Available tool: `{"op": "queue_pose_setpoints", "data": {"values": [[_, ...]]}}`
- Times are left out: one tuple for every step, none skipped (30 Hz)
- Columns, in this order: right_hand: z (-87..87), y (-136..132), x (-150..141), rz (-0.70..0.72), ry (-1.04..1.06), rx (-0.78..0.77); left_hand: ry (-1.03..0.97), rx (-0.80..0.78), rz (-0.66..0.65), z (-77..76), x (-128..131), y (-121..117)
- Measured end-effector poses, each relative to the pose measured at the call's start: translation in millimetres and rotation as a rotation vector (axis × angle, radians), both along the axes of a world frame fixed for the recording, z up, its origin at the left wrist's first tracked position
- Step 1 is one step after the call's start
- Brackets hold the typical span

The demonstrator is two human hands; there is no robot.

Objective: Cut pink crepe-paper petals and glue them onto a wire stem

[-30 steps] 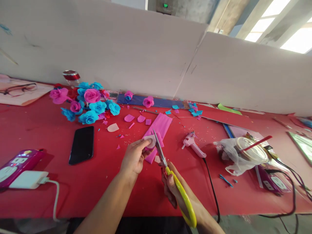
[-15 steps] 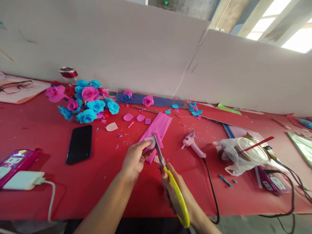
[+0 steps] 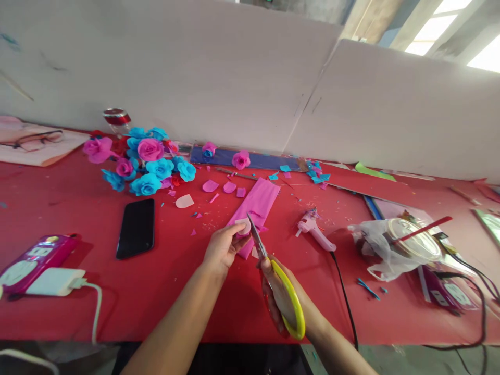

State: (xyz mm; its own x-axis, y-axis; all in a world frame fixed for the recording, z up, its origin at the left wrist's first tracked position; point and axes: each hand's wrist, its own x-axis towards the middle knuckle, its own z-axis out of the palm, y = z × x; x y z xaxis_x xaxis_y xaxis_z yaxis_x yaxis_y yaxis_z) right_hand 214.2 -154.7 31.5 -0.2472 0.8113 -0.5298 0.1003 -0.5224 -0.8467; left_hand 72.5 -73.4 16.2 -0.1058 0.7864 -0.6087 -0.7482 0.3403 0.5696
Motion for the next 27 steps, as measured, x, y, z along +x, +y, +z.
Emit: {"op": "queue_pose_setpoints", "data": {"values": [[0.5,-0.6,-1.0,-0.008,0.028,-0.010,0.020,-0.002,0.007,0.0,-1.6,-1.4],[1.7,-1.1,-1.8,-0.018,0.056,-0.017,0.047,0.002,0.014,0.5,-3.9,-3.3],[3.7,-1.2,-2.1,-0.029,0.082,-0.021,0.076,0.015,0.013,1.5,-7.0,-5.6],[6.4,-0.9,-1.9,-0.040,0.111,-0.020,0.106,0.038,0.006,3.1,-10.7,-8.4],[9.6,-0.1,-1.2,-0.053,0.139,-0.007,0.135,0.070,-0.010,5.3,-14.9,-11.5],[13.3,1.3,-0.1,-0.069,0.163,0.019,0.164,0.105,-0.032,8.0,-19.5,-14.9],[17.2,3.2,1.2,-0.093,0.179,0.054,0.195,0.142,-0.060,11.1,-24.1,-18.3],[21.2,5.6,2.5,-0.116,0.186,0.098,0.230,0.180,-0.088,14.6,-28.6,-21.7],[25.3,8.3,3.4,-0.136,0.177,0.145,0.271,0.216,-0.117,18.3,-32.7,-25.0],[29.3,11.2,3.8,-0.153,0.156,0.187,0.313,0.251,-0.149,22.2,-36.1,-28.1],[33.0,14.1,3.4,-0.163,0.130,0.218,0.353,0.284,-0.187,26.1,-38.8,-31.0],[36.4,16.9,2.2,-0.165,0.108,0.238,0.392,0.315,-0.226,29.9,-40.8,-33.9],[39.2,19.3,0.1,-0.166,0.098,0.251,0.427,0.343,-0.271,33.7,-42.0,-36.8],[41.3,21.4,-2.7,-0.166,0.103,0.257,0.463,0.366,-0.316,37.3,-42.5,-39.7],[42.5,22.9,-5.9,-0.168,0.124,0.261,0.495,0.384,-0.365,40.6,-42.5,-42.7],[42.9,24.0,-9.3,-0.168,0.157,0.263,0.520,0.398,-0.414,43.7,-42.1,-45.6],[42.4,24.5,-12.7,-0.167,0.193,0.268,0.536,0.406,-0.461,46.4,-41.6,-48.4],[41.2,24.5,-15.8,-0.168,0.226,0.275,0.543,0.408,-0.503,48.6,-40.8,-51.0],[39.5,24.2,-18.5,-0.174,0.252,0.286,0.544,0.406,-0.535,50.2,-40.0,-53.4],[37.4,23.6,-20.7,-0.184,0.271,0.299,0.542,0.402,-0.552,51.2,-39.2,-55.6],[35.4,22.7,-22.3,-0.200,0.281,0.313,0.543,0.399,-0.559,51.7,-38.2,-57.3],[33.7,21.9,-23.3,-0.218,0.285,0.324,0.552,0.396,-0.553,51.7,-37.2,-58.7],[32.5,21.2,-23.8,-0.238,0.285,0.332,0.566,0.393,-0.546,51.3,-36.3,-59.6],[32.0,20.9,-23.8,-0.254,0.283,0.335,0.586,0.391,-0.543,50.8,-35.4,-59.9],[32.2,21.0,-23.3,-0.260,0.276,0.331,0.610,0.390,-0.550,50.4,-34.7,-59.7],[33.2,21.6,-22.5,-0.252,0.261,0.323,0.642,0.392,-0.564,50.2,-34.3,-58.8],[34.8,22.8,-21.3,-0.230,0.237,0.315,0.681,0.400,-0.595,50.5,-34.3,-57.2]]}}
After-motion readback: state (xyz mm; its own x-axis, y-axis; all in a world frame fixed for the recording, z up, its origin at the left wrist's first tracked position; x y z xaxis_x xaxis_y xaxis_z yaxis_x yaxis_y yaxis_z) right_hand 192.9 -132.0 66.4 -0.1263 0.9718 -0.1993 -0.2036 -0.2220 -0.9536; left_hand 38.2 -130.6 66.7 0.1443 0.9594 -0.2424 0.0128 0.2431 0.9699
